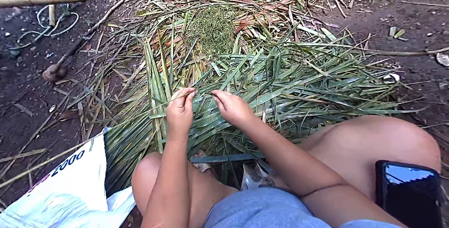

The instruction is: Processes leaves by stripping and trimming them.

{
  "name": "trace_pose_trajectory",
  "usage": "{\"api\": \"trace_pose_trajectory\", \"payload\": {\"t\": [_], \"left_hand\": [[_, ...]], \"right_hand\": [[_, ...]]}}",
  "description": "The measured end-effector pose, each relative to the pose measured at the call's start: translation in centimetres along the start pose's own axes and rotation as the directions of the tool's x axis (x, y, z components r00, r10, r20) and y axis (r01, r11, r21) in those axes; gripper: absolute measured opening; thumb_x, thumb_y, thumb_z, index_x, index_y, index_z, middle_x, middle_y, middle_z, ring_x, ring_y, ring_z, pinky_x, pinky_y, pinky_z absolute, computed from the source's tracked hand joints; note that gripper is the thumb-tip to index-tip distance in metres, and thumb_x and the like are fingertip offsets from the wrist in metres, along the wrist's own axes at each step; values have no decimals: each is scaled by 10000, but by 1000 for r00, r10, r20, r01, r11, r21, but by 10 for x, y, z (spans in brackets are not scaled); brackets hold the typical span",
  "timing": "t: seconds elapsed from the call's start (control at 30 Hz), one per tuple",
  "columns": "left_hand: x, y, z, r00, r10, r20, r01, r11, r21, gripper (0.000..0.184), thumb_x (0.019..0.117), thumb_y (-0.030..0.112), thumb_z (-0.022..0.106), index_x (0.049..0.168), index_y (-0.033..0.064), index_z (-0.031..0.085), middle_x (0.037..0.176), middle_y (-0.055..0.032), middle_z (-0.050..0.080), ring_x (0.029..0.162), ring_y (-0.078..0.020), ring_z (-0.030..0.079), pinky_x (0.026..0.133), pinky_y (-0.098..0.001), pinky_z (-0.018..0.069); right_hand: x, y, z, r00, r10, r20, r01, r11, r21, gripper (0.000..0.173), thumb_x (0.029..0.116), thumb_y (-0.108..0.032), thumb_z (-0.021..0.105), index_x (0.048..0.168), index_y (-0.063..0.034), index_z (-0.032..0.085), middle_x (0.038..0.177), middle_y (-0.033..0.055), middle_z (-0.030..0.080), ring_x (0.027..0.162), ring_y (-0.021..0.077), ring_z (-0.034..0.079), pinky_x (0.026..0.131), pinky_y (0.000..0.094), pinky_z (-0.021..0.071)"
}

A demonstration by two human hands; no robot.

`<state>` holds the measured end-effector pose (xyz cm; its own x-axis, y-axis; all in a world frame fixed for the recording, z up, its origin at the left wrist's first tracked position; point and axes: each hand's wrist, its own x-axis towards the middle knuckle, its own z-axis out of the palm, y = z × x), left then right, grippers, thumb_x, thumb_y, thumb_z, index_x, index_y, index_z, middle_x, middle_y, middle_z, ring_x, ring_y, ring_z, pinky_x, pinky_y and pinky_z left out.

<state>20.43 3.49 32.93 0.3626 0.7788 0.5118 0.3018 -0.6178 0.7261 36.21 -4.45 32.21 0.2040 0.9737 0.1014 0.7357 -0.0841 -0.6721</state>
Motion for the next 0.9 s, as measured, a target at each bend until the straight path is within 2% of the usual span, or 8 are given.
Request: {"api": "trace_pose_trajectory", "payload": {"t": [0.17,0.3,0.4,0.47,0.57,0.63,0.77,0.9], "left_hand": [[-6,1,-2,983,181,3,-181,983,-12,137,985,6,618,1027,-21,744,1077,-84,748,1056,-92,694,984,-254,536],[-3,0,-17,974,202,-103,-219,955,-200,144,999,30,614,1065,54,740,1094,13,739,1009,-81,708,934,-289,592],[-3,-3,-25,973,207,-98,-223,955,-195,152,993,44,636,1079,90,753,1109,38,737,1024,-67,703,930,-280,590],[-6,-5,-24,966,254,-40,-257,954,-151,148,989,36,644,1083,87,747,1117,20,730,1050,-62,693,943,-265,580],[-6,-2,-21,930,360,78,-356,932,-67,128,991,18,618,1053,34,728,1105,-66,733,1090,-97,684,969,-264,549],[-8,-1,-20,919,382,96,-375,923,-85,134,994,17,613,1052,38,732,1101,-72,737,1081,-109,691,961,-269,553],[-10,-1,-30,958,285,6,-275,929,-249,188,1017,84,620,1121,165,754,1137,62,731,1044,-72,701,936,-286,594],[-9,-2,-27,989,82,-123,-125,909,-399,173,979,52,657,1099,150,734,1069,71,751,961,-96,731,902,-325,619]], "right_hand": [[16,43,6,956,249,154,-247,969,-34,374,1130,-239,371,1371,-60,595,1213,232,685,1116,444,668,925,646,510],[28,97,-4,793,581,183,-558,814,-161,362,1109,-215,391,1337,-19,593,1252,289,647,1195,485,614,950,688,469],[21,80,-22,876,470,110,-459,882,-110,359,1119,-235,405,1312,-22,620,1212,273,670,1168,473,631,955,670,476],[11,47,-33,979,193,60,-190,980,-61,331,1109,-211,443,1301,-48,659,1198,215,697,1125,415,668,954,638,502],[0,11,-40,989,-111,93,114,993,-22,298,1088,-183,484,1279,-85,691,1184,147,718,1068,343,702,889,595,548],[4,15,-40,974,-57,221,70,996,-49,321,1107,-217,451,1304,-101,676,1177,146,716,1096,340,689,924,589,529],[32,91,-33,846,420,328,-371,906,-203,378,1121,-243,388,1325,-26,621,1236,284,654,1198,479,611,979,693,449],[18,95,-32,909,411,65,-415,882,225,512,1133,-370,331,1420,-23,575,1229,278,660,1149,454,627,968,675,453]]}}
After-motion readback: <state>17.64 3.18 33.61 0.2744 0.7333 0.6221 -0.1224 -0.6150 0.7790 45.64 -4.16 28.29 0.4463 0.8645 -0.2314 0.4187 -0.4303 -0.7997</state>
